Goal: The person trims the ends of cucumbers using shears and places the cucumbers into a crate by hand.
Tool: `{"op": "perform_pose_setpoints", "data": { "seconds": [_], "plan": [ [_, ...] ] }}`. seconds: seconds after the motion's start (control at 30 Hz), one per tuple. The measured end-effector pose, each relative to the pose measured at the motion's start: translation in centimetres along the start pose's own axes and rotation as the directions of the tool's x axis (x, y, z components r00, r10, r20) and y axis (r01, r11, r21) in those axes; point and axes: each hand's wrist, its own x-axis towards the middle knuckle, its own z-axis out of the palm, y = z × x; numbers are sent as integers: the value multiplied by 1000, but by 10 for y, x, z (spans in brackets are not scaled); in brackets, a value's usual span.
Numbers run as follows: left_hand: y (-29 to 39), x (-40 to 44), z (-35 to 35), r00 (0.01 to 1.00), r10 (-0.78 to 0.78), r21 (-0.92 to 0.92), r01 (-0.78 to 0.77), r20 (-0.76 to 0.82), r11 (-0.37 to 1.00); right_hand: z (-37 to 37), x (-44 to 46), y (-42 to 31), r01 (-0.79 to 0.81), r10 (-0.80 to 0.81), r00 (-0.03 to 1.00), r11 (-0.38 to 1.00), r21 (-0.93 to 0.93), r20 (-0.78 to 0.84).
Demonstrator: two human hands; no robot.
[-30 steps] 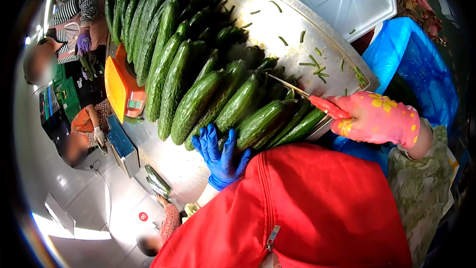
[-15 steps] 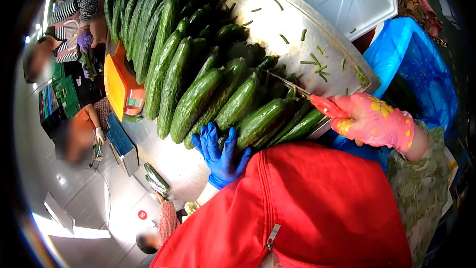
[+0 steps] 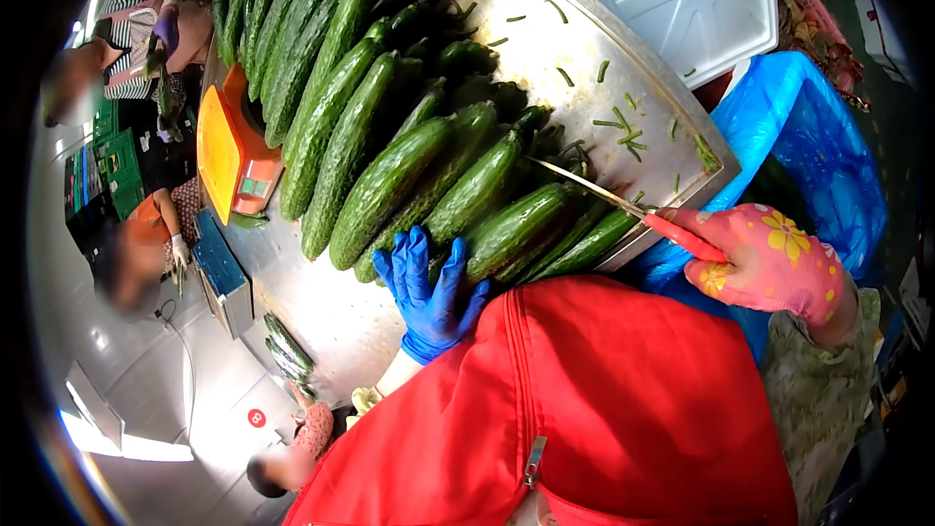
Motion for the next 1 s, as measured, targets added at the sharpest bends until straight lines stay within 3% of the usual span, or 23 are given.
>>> {"op": "perform_pose_setpoints", "data": {
  "seconds": [0.13, 0.23, 0.33, 0.4, 0.47, 0.5, 0.53, 0.77, 0.87, 0.9, 1.0],
  "plan": [
    [0, 0, 1, 1000, 4, -2, -4, -8, 1000, 2, 4, -4, -6, 5, 1000, 1000, 17, 7],
    [0, 0, 2, 1000, 7, -8, -7, -18, 1000, 16, 2, -3, -94, 94, 995, 996, 11, -37],
    [0, -1, 1, 1000, 0, -7, 0, -9, 1000, 36, -5, 7, -37, 65, 976, 990, 136, -208],
    [0, 1, 1, 1000, 7, -3, -7, -13, 1000, 42, -16, 11, -32, 117, 975, 915, 401, -191],
    [1, 2, 1, 1000, 9, -7, -9, -19, 1000, 51, -36, 7, -37, 167, 979, 703, 710, -114],
    [1, 2, 0, 1000, 5, -10, -5, -12, 1000, 59, -46, 8, 28, 86, 988, 724, 689, -130],
    [2, 2, 0, 1000, 3, -9, -3, -16, 1000, 67, -57, 4, 21, 92, 989, 684, 730, -114],
    [3, 2, 1, 997, 42, -17, -43, -67, 999, 123, -66, -11, -101, 205, 965, 866, 491, -163],
    [3, 1, 1, 993, 65, -10, -67, -101, 998, 132, -51, -12, -121, 229, 960, 858, 499, -161],
    [2, 1, 1, 992, 67, -11, -68, -105, 998, 133, -48, -18, 37, 134, 958, 821, 570, -254],
    [2, 0, 2, 991, 72, -4, -73, -116, 997, 131, -45, -25, 9, 167, 971, 685, 729, -169]
  ]
}}
